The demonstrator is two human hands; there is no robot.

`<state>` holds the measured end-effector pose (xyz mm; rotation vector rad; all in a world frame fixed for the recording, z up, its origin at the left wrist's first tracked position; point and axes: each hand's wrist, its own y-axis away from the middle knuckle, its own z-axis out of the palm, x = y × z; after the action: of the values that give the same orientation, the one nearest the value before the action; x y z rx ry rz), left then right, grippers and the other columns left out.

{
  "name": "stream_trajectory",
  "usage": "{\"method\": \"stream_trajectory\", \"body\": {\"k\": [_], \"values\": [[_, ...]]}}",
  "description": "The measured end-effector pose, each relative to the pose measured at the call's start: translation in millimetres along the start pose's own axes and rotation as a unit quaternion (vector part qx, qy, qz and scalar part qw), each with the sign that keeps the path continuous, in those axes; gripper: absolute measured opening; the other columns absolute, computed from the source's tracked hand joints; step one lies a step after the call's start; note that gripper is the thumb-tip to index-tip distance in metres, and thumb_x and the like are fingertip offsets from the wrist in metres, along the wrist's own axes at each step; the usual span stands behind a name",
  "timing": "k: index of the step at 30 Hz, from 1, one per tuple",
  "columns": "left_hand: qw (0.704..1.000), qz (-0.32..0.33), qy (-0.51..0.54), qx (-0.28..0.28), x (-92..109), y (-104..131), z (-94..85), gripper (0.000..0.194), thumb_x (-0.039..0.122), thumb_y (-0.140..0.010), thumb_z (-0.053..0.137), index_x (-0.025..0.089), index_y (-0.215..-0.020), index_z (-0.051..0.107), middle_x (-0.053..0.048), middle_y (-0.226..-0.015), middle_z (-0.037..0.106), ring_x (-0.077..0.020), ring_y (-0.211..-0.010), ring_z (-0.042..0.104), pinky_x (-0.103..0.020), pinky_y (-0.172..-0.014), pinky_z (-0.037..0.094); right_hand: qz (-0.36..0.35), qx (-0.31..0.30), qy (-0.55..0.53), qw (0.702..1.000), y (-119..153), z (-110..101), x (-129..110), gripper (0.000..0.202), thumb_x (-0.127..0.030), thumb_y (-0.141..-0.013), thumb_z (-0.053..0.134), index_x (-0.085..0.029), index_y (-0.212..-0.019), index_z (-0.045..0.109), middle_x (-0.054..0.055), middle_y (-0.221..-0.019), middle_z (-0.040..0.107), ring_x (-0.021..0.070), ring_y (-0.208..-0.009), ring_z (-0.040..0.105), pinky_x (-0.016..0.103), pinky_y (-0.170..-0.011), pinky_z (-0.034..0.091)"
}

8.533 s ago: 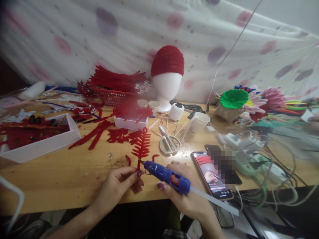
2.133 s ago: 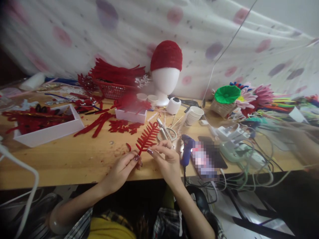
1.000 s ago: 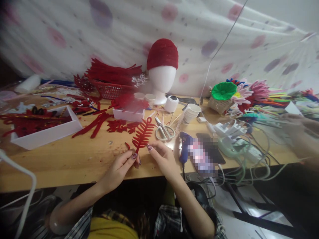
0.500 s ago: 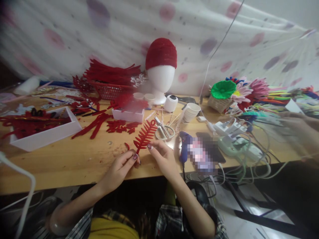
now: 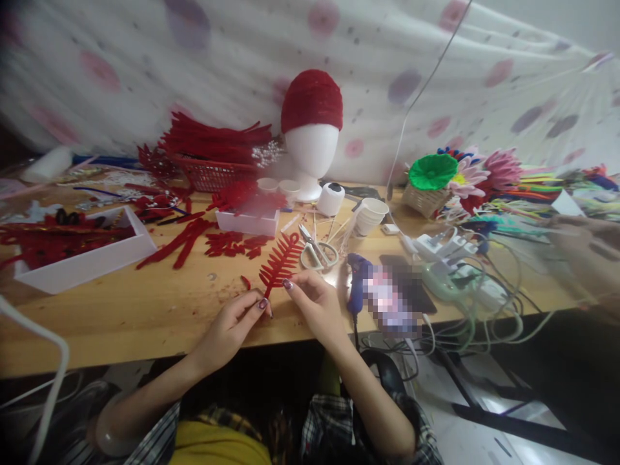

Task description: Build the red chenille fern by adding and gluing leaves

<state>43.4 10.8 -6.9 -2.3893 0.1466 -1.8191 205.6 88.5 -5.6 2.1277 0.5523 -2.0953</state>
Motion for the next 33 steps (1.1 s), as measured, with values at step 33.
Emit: {"method": "stream_trajectory", "body": {"k": [33], "values": [[1.000,0.001,-0.012,0.023,-0.7,-0.4,1.2,0.026,0.028,-0.095,0.043,0.021,-0.074,0.057,0.000,-0.073,0.059,-0.0177,-0.072,0.057,-0.028,-0.071,0.045,-0.004,-0.022,-0.014,1.000,2.5,4.2,-4.1,0.022,-0.041,-0.074,0.075,-0.022,-0.071,0.067,0.001,-0.077,0.065,0.0172,-0.076,0.060,0.029,-0.072,0.049]]}}
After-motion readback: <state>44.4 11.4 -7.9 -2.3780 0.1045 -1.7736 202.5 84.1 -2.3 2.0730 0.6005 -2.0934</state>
